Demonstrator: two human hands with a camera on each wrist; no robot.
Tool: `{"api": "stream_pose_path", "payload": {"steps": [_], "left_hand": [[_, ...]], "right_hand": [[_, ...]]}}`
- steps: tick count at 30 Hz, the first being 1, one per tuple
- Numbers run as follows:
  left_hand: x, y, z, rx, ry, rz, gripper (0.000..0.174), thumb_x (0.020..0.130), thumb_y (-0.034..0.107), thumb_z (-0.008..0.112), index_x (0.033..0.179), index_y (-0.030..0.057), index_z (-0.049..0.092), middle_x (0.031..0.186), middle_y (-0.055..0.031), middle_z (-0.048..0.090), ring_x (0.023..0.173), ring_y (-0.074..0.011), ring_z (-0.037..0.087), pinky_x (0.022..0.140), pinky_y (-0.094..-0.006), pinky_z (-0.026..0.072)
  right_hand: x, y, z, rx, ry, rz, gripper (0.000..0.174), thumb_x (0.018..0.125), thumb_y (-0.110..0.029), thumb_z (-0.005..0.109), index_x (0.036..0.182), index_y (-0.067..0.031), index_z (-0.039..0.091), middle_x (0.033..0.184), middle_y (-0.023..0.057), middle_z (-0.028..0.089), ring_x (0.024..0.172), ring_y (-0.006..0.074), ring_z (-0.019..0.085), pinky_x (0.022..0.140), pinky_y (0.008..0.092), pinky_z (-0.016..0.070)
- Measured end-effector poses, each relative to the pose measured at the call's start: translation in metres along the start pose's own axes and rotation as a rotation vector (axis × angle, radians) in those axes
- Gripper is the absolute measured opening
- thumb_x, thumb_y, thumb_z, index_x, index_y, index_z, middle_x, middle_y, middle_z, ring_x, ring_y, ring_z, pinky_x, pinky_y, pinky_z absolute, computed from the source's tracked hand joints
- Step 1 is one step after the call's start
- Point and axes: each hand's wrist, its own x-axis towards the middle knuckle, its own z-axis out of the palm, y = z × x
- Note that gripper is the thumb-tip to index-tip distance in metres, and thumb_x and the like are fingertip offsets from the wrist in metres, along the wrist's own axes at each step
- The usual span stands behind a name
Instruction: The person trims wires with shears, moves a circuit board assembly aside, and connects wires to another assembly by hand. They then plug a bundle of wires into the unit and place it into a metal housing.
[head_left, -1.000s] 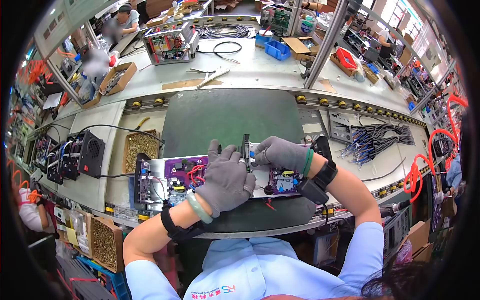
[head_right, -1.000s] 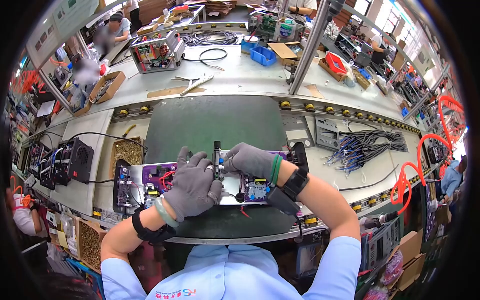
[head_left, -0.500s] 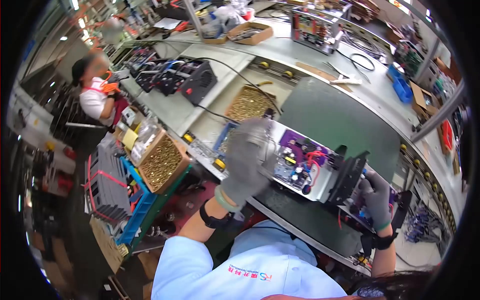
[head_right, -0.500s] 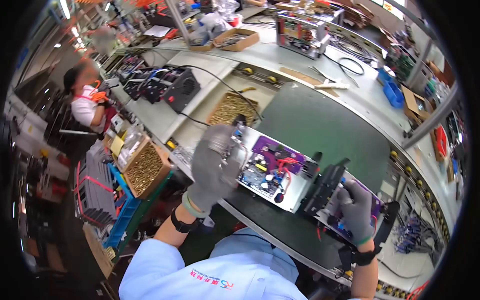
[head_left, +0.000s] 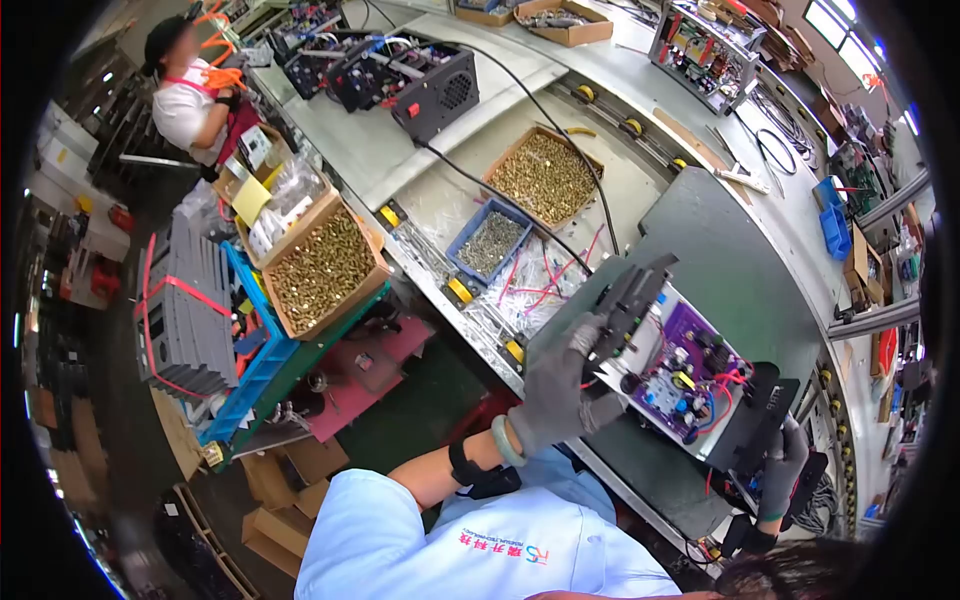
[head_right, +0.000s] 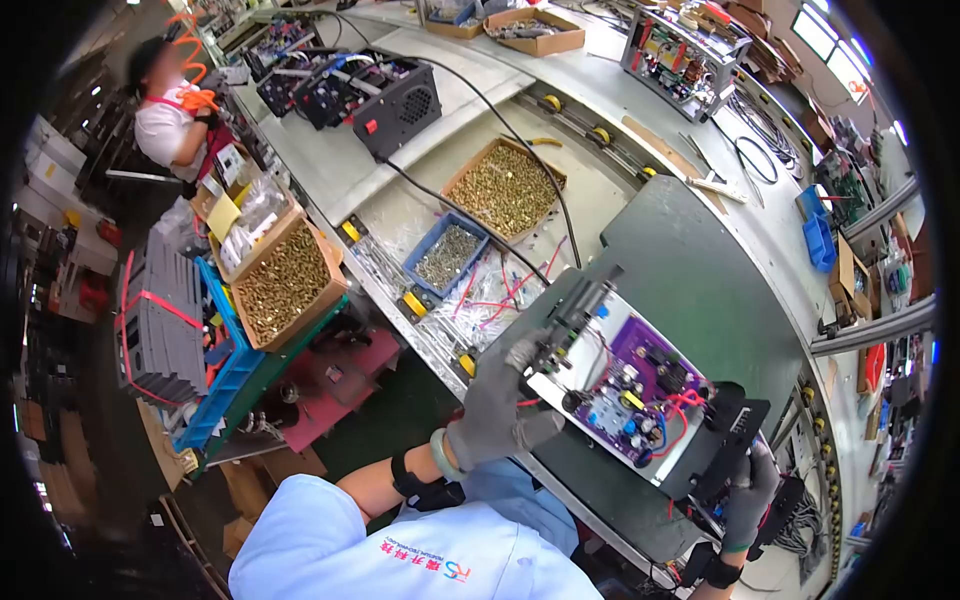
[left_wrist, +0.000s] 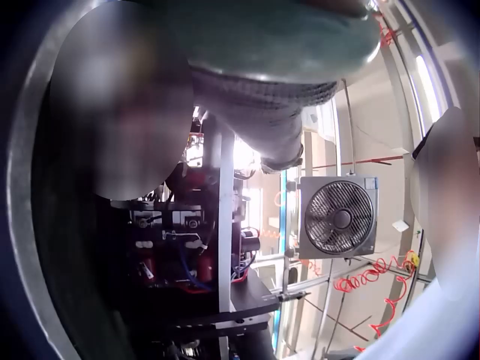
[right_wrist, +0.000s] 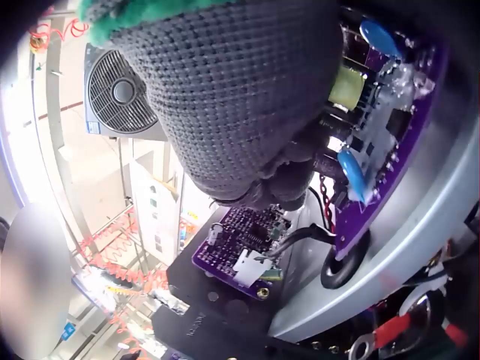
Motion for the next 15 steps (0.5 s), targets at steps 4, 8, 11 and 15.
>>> {"api": "stream_pose_path", "payload": {"steps": [4,8,11,15], "left_hand": [[-0.019,0.006,0.010,-0.164,-0.129,-0.046,0.097,0.085,0.063,0.066,0.149,-0.0035,0.038,0.145,-0.0308,0.045,0.124,-0.0465,0.056,0.102,-0.0514,0.0463],[-0.031,0.015,0.016,-0.225,-0.200,-0.054,0.096,0.086,0.059,0.067,0.152,-0.0031,0.035,0.148,-0.0342,0.040,0.131,-0.0502,0.049,0.105,-0.0506,0.0454],[-0.044,0.014,0.030,-0.296,-0.231,-0.020,0.097,0.082,0.054,0.071,0.152,-0.0031,0.035,0.149,-0.0346,0.038,0.133,-0.0498,0.047,0.106,-0.0515,0.0445],[-0.031,0.010,0.027,-0.503,-0.305,0.011,0.076,0.082,0.029,0.074,0.145,-0.0033,0.046,0.139,-0.0328,0.052,0.124,-0.0442,0.058,0.100,-0.0464,0.0510]], "right_hand": [[-0.015,0.032,-0.019,-0.069,0.068,-0.055,0.025,0.096,-0.002,0.056,0.118,0.0061,0.064,0.113,0.0098,0.070,0.099,0.0152,0.063,0.090,0.0306,0.0494],[-0.025,0.051,-0.031,-0.207,0.128,-0.060,0.028,0.090,-0.001,0.061,0.117,0.0059,0.065,0.111,0.0090,0.070,0.098,0.0154,0.063,0.089,0.0304,0.0499],[-0.031,0.052,-0.032,-0.225,0.168,-0.065,0.031,0.084,-0.001,0.067,0.115,0.0052,0.066,0.109,0.0077,0.071,0.097,0.0146,0.063,0.087,0.0300,0.0505],[-0.047,0.076,-0.049,-0.235,0.257,0.024,0.026,0.081,-0.003,0.072,0.106,0.0033,0.066,0.104,0.0058,0.069,0.091,0.0123,0.061,0.082,0.0277,0.0500]]}}
